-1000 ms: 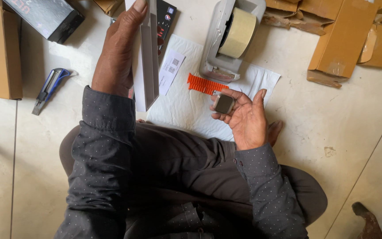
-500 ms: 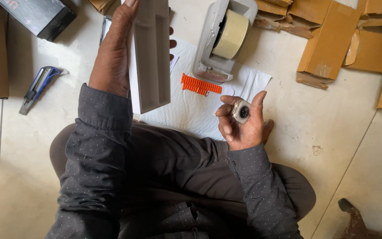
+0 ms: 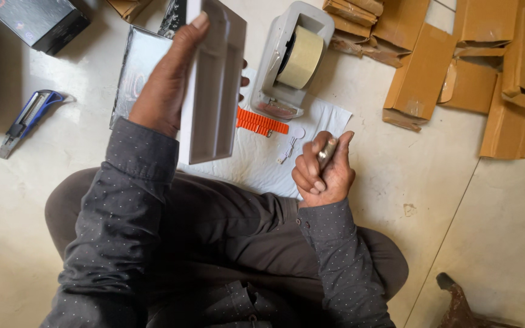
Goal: The person sits on the floor and packs smart watches into small cardboard boxes. They open product boxes, remove the watch and accessories, place them into a shipping box, and seal it with tape. The process is repeated for multiple units.
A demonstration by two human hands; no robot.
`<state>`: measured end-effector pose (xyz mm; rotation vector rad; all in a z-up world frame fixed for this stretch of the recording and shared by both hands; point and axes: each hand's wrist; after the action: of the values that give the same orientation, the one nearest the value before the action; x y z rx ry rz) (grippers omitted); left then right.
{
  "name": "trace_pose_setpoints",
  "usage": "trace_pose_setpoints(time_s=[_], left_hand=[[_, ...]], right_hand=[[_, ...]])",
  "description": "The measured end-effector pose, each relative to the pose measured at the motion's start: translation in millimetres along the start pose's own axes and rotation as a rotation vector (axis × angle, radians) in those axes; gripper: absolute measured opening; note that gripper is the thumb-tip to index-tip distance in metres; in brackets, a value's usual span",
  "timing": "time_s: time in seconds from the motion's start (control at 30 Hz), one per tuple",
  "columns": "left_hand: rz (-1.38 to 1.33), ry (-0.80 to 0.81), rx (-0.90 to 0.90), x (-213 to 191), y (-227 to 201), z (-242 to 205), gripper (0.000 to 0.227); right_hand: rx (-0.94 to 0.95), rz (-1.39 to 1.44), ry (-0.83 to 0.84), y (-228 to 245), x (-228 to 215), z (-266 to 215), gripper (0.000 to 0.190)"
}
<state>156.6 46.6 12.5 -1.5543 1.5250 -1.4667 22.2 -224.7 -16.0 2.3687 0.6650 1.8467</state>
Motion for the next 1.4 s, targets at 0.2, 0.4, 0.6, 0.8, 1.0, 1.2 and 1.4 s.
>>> trace_pose_setpoints(time_s=[0.2, 0.4, 0.6, 0.8, 1.0, 1.2, 1.4], left_hand=[[0.165, 0.024, -0.098, 17, 14, 3, 0.088], [0.188, 0.027, -0.181, 25, 30, 5, 0.097], [0.183, 0.028, -0.253, 28, 34, 7, 0.102], [0.114, 0.098, -0.230, 30, 30, 5, 0.097], [0.144, 0.187, -0.293, 33, 37, 5, 0.091], [0.005, 0.510, -0.374, 58, 64, -3, 0.087], [-0.265, 0.766, -0.619, 86, 78, -34, 0.077]], right_hand=[[-0.111, -0.077, -0.039, 5, 4, 6, 0.045], [-0.279, -0.482, -0.118, 8, 12, 5, 0.063], [-0.404, -0.900, -0.199, 4, 15, 11, 0.053], [-0.364, -1.044, -0.292, 2, 13, 9, 0.028], [-0.386, -1.042, -0.346, 4, 12, 5, 0.028], [-0.521, -1.266, -0.274, 16, 20, -3, 0.026], [-0.673, -1.683, 0.010, 18, 31, -4, 0.031]])
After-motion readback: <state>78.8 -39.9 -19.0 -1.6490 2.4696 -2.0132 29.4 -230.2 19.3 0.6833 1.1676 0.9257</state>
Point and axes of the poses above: each hand's wrist, its own z-axis towards the middle knuckle, its own x-axis out of the palm, y = z × x, and after that the axes turned 6 degrees about z, right-handed
